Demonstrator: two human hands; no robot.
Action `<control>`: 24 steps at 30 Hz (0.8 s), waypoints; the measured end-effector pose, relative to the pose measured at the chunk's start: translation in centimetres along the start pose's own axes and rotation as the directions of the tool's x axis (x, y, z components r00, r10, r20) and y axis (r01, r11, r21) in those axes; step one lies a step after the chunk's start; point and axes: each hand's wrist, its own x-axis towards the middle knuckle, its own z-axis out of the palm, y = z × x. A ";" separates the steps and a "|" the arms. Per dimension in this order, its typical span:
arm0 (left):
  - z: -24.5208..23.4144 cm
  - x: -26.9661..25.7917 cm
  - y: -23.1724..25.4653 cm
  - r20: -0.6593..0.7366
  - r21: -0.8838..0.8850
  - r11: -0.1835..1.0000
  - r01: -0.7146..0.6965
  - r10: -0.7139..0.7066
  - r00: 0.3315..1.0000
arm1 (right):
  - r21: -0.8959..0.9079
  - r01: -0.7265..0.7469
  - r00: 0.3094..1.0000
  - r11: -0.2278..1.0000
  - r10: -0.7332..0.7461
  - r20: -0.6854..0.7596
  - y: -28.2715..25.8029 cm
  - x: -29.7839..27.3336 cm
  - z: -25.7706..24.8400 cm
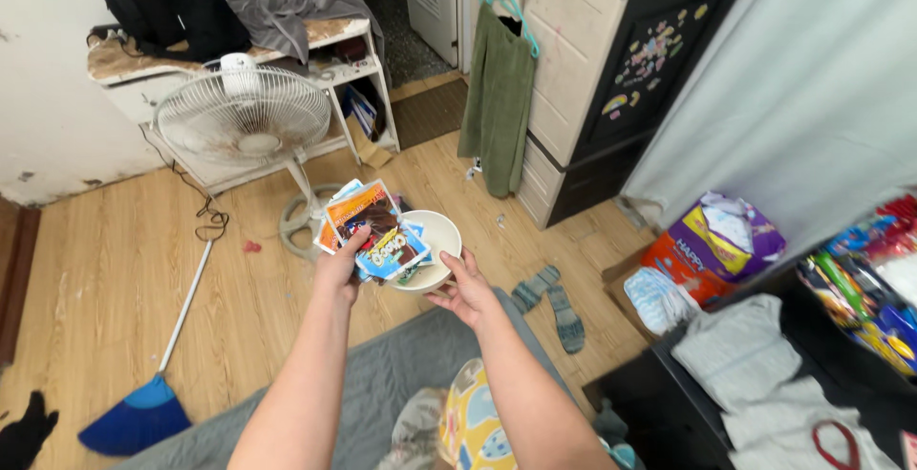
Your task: The person gathers diapers and a hat, places items into a plastic bag, and then arranges books and small objects on a shelf.
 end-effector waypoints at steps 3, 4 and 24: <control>-1.4 3.6 1.0 0.040 0.067 0.998 -0.003 0.000 0.999 | -0.022 0.014 1.000 1.000 -0.013 0.028 -0.7 3.3 1.3; -1.6 5.4 1.1 0.019 0.067 0.998 -0.022 0.021 1.000 | -0.043 0.011 0.999 0.999 -0.008 0.050 -1.1 4.7 1.8; 1.4 28.7 2.1 0.172 0.201 0.978 0.053 -0.088 0.981 | -0.067 0.071 0.997 0.995 -0.069 0.029 -7.4 24.7 9.4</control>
